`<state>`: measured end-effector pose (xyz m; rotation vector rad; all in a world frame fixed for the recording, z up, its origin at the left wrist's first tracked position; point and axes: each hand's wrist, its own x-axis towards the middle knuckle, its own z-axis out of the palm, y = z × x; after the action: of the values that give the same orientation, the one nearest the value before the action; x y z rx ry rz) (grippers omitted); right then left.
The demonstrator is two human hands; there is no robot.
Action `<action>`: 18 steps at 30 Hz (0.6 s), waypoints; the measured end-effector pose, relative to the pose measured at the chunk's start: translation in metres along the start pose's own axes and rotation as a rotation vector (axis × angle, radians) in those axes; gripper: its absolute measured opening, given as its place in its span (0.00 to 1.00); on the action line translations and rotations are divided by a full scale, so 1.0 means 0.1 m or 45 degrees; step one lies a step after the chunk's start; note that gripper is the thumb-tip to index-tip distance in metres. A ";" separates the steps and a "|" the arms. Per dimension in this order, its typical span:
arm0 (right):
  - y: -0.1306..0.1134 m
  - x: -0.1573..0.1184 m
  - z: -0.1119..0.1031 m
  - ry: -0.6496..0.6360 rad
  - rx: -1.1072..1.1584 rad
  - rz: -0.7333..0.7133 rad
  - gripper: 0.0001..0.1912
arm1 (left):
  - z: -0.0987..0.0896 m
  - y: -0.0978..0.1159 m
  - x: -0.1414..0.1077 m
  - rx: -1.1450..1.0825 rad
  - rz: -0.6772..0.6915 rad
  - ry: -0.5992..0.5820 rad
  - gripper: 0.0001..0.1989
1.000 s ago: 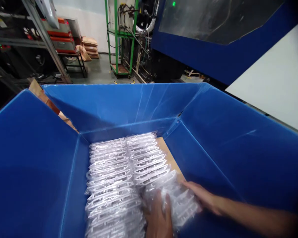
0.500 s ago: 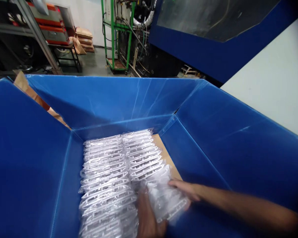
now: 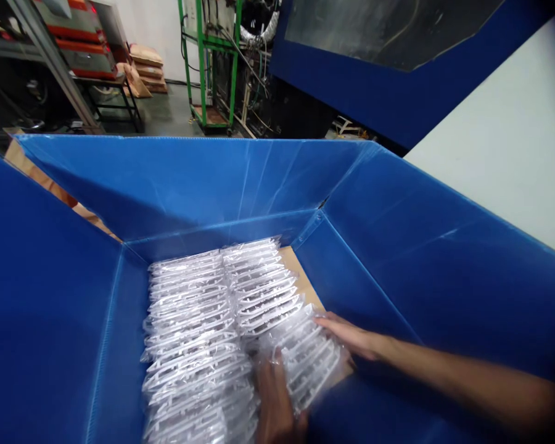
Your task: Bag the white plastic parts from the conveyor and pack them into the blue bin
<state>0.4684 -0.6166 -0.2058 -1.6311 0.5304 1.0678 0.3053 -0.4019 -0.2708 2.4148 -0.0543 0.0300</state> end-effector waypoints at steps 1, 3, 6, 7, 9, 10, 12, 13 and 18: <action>-0.02 0.00 -0.02 0.045 0.004 -0.018 0.31 | 0.00 0.00 0.00 -0.006 0.007 -0.013 0.43; -0.03 0.01 -0.05 0.116 0.004 -0.032 0.32 | 0.01 0.01 -0.02 -0.019 -0.009 -0.021 0.42; -0.02 0.05 -0.04 0.148 0.019 -0.012 0.35 | 0.06 0.05 -0.07 0.021 -0.095 0.023 0.43; -0.01 0.07 -0.03 0.146 0.027 0.008 0.37 | 0.07 0.08 -0.09 0.045 -0.109 0.053 0.44; -0.02 0.13 0.00 0.125 0.047 0.051 0.39 | 0.06 0.16 -0.11 0.084 -0.113 0.115 0.44; -0.02 0.16 0.01 0.099 0.061 0.068 0.40 | 0.03 0.20 -0.10 0.099 -0.112 0.137 0.43; -0.04 0.24 0.01 0.010 0.098 0.089 0.38 | -0.11 0.28 -0.03 0.142 -0.101 0.174 0.38; -0.05 0.27 0.00 -0.050 0.119 0.098 0.36 | -0.22 0.31 0.04 0.166 -0.078 0.186 0.35; -0.05 0.34 0.03 -0.284 0.209 0.180 0.30 | -0.99 0.34 0.66 0.171 0.008 0.122 0.17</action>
<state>0.4878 -0.6064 -0.2323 -1.3281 0.5751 1.2592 0.3689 -0.3642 -0.1719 2.5437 -0.0161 0.1568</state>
